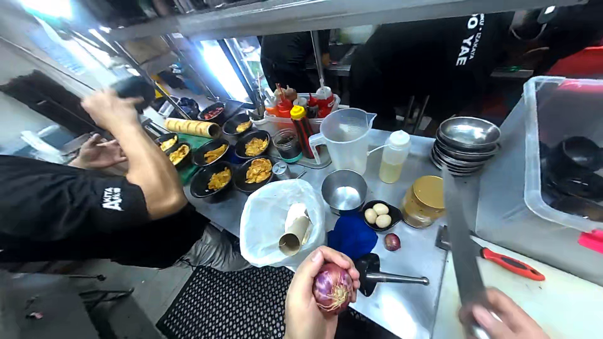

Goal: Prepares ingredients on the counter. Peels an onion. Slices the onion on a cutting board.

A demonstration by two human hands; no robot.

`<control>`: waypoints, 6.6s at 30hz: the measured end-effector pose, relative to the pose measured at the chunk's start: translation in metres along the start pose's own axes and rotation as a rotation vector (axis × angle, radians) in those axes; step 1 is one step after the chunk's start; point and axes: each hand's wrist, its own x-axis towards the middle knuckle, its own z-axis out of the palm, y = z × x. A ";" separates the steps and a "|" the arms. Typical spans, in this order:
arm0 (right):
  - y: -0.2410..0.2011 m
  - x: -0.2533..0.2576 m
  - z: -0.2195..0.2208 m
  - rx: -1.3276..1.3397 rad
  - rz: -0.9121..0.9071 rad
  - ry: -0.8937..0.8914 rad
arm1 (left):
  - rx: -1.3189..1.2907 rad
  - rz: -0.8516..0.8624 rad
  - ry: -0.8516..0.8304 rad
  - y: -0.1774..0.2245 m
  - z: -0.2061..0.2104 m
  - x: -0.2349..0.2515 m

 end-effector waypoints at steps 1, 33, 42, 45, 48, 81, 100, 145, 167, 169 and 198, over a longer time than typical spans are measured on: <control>-0.012 0.022 0.027 0.051 -0.074 -0.008 | 0.021 0.028 -0.014 0.003 -0.002 0.001; -0.065 0.171 0.291 -0.811 -0.597 -0.018 | -0.086 0.285 0.190 0.124 -0.079 0.043; -0.051 0.177 0.285 -0.782 -0.828 0.071 | -0.083 0.292 0.094 0.116 -0.088 0.059; -0.062 0.184 0.273 -0.938 -0.957 0.208 | -0.017 0.219 -0.016 0.119 -0.100 0.064; -0.066 0.192 0.261 -1.017 -1.000 0.285 | -0.086 0.093 -0.148 0.120 -0.113 0.066; -0.094 0.221 0.291 -0.935 -0.096 -0.164 | -0.164 0.185 0.384 0.116 -0.085 0.082; -0.078 0.222 0.281 -0.780 -0.342 -0.149 | -0.329 0.128 0.220 0.118 -0.075 0.089; -0.081 0.197 0.267 -1.193 -0.882 -0.008 | 0.976 0.482 -0.421 0.139 -0.147 0.084; -0.050 0.197 0.251 -0.783 -0.925 0.044 | 0.728 0.349 -0.541 0.134 -0.136 0.092; -0.049 0.198 0.250 -0.733 -0.918 0.025 | 0.665 0.328 -0.542 0.131 -0.135 0.092; -0.053 0.210 0.230 -0.598 -0.602 -0.207 | 0.606 0.185 -0.617 0.137 -0.142 0.079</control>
